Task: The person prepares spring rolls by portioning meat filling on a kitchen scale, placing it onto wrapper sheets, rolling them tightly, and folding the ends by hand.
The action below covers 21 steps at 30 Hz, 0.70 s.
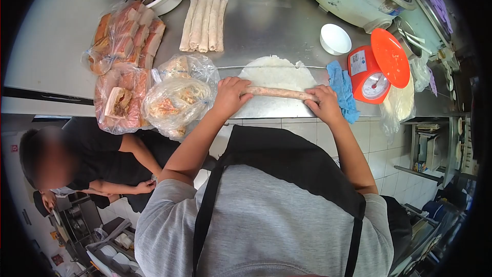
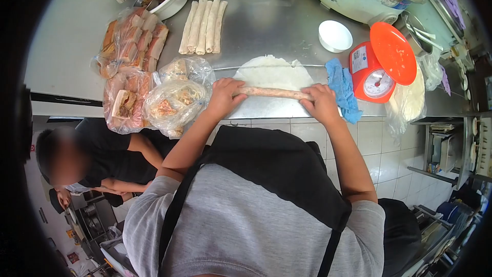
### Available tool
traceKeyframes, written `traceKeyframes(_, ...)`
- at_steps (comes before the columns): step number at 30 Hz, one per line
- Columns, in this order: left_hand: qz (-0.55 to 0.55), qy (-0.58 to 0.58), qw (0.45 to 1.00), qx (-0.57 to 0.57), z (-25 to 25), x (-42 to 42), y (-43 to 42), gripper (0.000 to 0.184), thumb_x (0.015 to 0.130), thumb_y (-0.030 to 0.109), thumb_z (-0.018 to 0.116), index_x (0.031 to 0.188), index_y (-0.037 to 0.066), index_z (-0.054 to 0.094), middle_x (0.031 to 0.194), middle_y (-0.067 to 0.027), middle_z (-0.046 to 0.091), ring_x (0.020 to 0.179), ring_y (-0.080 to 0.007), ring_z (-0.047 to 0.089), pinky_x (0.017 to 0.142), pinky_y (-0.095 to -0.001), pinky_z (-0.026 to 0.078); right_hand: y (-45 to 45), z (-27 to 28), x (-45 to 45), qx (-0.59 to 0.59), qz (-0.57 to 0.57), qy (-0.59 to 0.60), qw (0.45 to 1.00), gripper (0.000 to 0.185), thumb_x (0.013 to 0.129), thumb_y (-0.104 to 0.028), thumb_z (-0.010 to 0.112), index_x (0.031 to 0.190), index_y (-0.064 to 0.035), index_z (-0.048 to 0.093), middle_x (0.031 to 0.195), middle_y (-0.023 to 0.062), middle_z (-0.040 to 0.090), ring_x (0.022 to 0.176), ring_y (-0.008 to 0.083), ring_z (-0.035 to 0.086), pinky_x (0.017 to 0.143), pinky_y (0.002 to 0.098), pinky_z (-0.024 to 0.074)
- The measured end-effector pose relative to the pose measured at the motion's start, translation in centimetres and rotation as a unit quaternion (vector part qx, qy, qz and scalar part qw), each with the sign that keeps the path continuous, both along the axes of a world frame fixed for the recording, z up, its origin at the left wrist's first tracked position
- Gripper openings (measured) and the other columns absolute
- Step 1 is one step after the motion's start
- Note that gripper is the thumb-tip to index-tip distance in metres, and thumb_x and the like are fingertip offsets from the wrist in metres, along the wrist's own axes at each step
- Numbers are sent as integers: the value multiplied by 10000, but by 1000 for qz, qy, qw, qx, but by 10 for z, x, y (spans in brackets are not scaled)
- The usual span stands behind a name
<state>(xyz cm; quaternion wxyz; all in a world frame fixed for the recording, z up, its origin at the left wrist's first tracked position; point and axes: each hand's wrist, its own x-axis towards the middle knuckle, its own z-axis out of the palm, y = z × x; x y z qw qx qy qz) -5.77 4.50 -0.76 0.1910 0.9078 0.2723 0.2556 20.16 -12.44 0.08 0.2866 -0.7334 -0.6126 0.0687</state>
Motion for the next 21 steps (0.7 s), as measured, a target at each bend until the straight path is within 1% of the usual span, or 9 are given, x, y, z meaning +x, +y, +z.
traceKeyframes(3,-12,26,1000,-9,2,-3,2,243,658,206,720,872,117,647,894,-35,577,902,-242,511,820,-383,348,-1,3,3,-19,6,2,1000,212,697,-213,674,879,-110,641,872,38,578,871,251,514,781,375,371)
traceKeyframes(7,-10,5,999,35,3,-2,8,230,670,227,711,859,114,645,884,-28,580,881,-239,517,800,-379,355,3,6,10,-71,16,22,997,166,746,-220,630,864,-103,639,858,44,578,883,262,516,772,378,379)
traceKeyframes(10,7,6,999,52,-2,2,15,223,679,241,704,847,108,642,874,-32,584,859,-235,522,770,-374,365,9,8,10,-104,-24,9,994,170,782,-233,588,882,-101,630,880,54,572,896,270,515,771,385,383)
traceKeyframes(12,18,21,998,53,-1,4,18,211,688,246,697,831,103,638,849,-34,587,842,-232,527,747,-375,372,12,3,4,-73,-72,-24,994,188,795,-244,568,907,-104,621,905,65,565,901,273,515,771,390,385)
traceKeyframes(13,27,6,999,39,1,5,19,198,691,239,695,816,99,632,830,-40,588,829,-235,530,738,-376,375,13,1,2,-57,-97,-40,993,197,801,-250,559,920,-106,617,918,71,561,904,275,515,771,393,387)
traceKeyframes(15,39,-21,999,10,3,8,19,175,699,225,690,785,89,621,790,-51,589,801,-242,537,720,-379,381,14,-1,3,-58,-92,-38,993,213,806,-258,556,951,-111,607,946,80,552,913,277,512,783,396,386)
traceKeyframes(16,38,-14,999,14,3,8,19,164,703,214,687,770,84,613,776,-58,587,790,-246,539,714,-379,384,12,-4,4,-60,-97,-34,993,221,808,-262,555,966,-114,602,960,84,547,918,278,510,789,397,386)
traceKeyframes(18,19,5,1000,15,4,9,22,148,712,192,681,741,74,597,748,-72,584,766,-256,543,703,-378,390,9,-6,12,-47,-52,-29,997,232,813,-273,553,978,-118,600,967,89,541,937,281,503,802,397,383)
traceKeyframes(21,-15,22,1000,-9,-3,7,27,187,719,253,676,769,99,583,799,-49,579,814,-264,520,735,-390,359,3,-8,20,-51,-19,-15,998,251,823,-292,545,1002,-123,592,985,95,529,969,281,489,819,397,378)
